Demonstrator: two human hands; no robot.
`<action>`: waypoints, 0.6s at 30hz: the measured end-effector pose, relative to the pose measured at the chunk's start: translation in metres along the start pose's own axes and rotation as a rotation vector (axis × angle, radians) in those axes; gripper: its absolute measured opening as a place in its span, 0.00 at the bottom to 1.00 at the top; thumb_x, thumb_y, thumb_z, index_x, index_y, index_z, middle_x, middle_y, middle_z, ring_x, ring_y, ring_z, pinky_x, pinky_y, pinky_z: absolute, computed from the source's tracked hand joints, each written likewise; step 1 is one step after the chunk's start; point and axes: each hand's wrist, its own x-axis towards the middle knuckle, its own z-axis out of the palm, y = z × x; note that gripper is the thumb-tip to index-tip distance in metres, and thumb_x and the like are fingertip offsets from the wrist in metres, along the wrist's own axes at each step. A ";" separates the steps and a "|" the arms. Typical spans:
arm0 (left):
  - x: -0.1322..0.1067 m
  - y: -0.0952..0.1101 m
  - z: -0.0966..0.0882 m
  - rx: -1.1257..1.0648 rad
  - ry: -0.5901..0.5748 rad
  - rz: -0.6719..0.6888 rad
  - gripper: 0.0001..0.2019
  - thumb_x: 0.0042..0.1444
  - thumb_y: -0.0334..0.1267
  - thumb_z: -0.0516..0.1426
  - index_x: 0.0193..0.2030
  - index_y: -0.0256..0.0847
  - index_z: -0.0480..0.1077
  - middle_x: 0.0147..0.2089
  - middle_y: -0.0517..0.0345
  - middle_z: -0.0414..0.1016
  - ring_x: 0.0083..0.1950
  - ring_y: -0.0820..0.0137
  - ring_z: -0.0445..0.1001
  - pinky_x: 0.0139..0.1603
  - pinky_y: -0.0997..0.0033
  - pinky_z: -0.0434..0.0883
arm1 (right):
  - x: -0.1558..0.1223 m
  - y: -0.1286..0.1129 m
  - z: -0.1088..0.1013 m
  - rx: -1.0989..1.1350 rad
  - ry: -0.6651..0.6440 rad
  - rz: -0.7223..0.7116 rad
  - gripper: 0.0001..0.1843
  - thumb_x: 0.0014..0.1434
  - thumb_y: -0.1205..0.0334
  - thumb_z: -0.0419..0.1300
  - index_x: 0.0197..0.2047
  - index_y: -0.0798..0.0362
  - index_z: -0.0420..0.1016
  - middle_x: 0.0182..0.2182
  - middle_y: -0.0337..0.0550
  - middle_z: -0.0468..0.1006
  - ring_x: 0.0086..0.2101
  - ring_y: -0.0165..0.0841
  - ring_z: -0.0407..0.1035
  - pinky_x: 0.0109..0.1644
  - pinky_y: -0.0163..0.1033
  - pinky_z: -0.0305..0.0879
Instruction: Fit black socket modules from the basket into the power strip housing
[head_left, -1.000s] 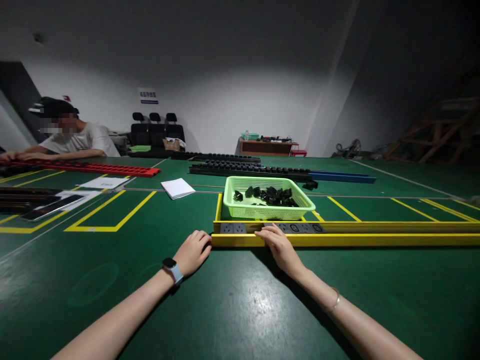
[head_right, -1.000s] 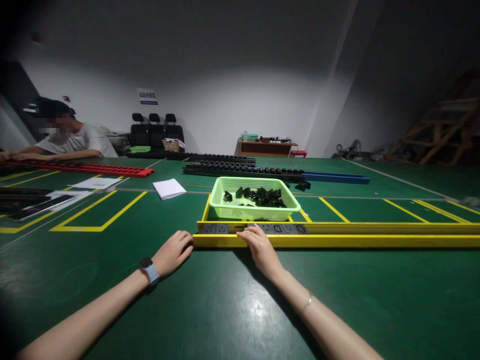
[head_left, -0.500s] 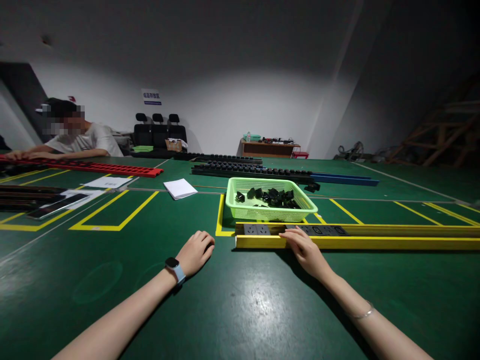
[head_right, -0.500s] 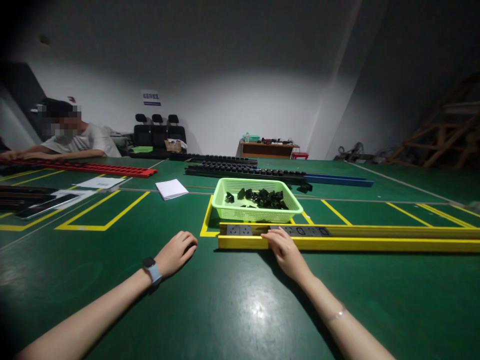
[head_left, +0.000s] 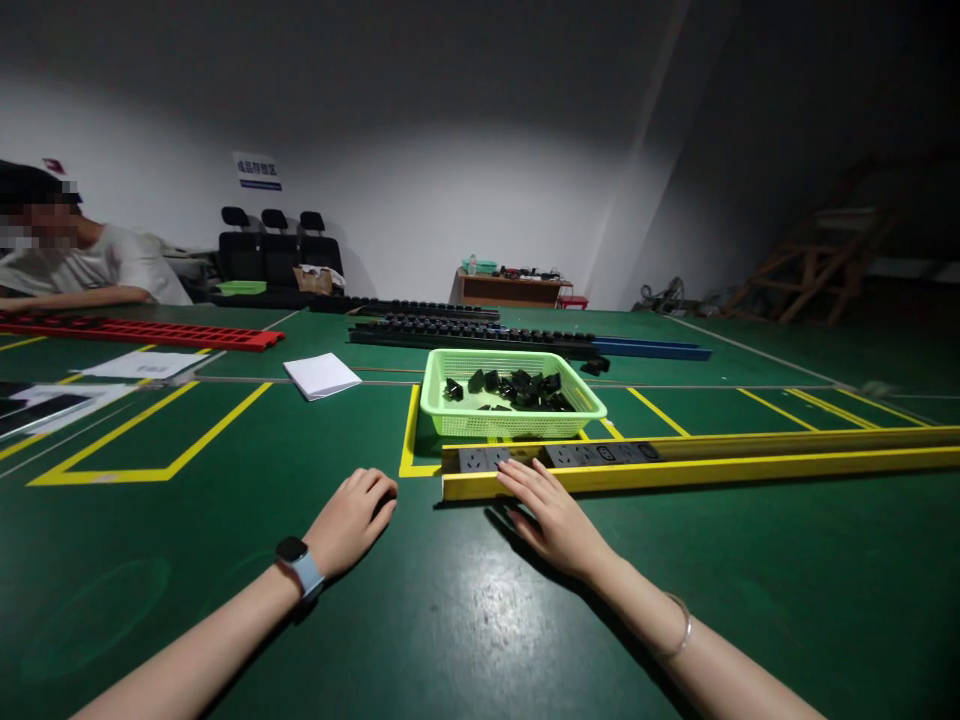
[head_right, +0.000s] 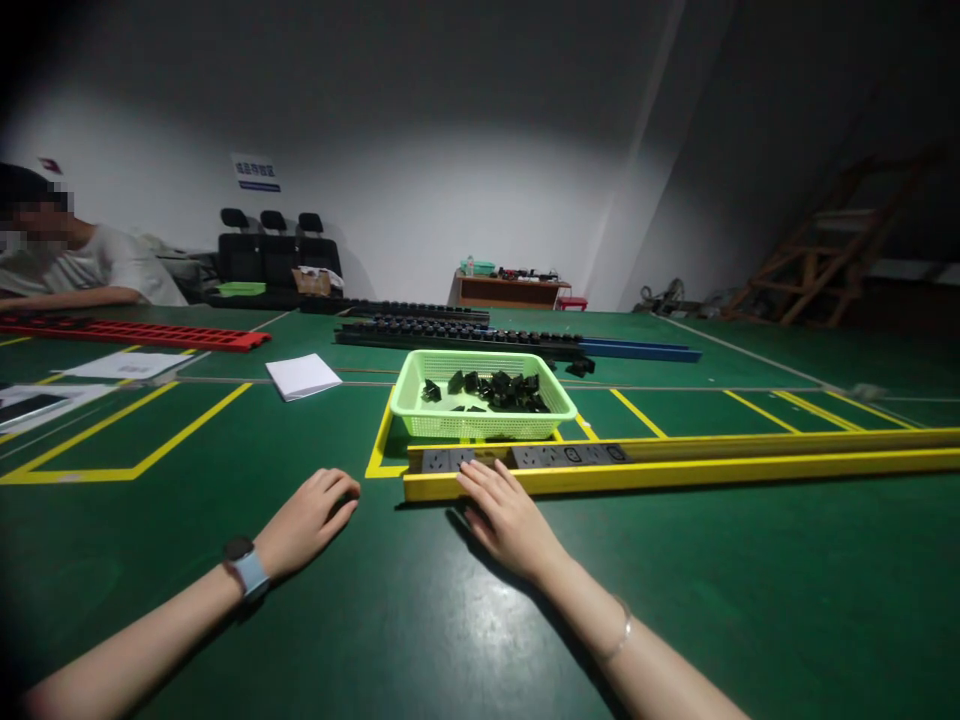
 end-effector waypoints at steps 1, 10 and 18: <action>0.000 0.000 0.000 -0.007 -0.009 -0.002 0.09 0.65 0.40 0.47 0.43 0.43 0.66 0.43 0.54 0.68 0.45 0.63 0.66 0.47 0.58 0.67 | 0.000 0.001 0.000 -0.001 -0.003 0.008 0.28 0.63 0.68 0.51 0.65 0.52 0.54 0.62 0.49 0.63 0.62 0.37 0.55 0.67 0.56 0.51; 0.000 -0.001 -0.002 -0.042 -0.030 -0.017 0.09 0.64 0.40 0.47 0.43 0.43 0.66 0.44 0.54 0.67 0.45 0.63 0.65 0.48 0.58 0.67 | 0.004 0.001 0.002 -0.012 -0.019 0.001 0.28 0.63 0.66 0.51 0.65 0.52 0.54 0.62 0.49 0.63 0.62 0.38 0.55 0.67 0.57 0.50; 0.000 0.001 -0.003 -0.025 -0.033 -0.020 0.09 0.64 0.40 0.47 0.43 0.43 0.66 0.43 0.54 0.68 0.46 0.63 0.65 0.48 0.58 0.66 | 0.005 0.004 0.005 -0.013 0.007 0.002 0.27 0.63 0.67 0.51 0.65 0.52 0.56 0.61 0.49 0.64 0.61 0.38 0.57 0.67 0.57 0.50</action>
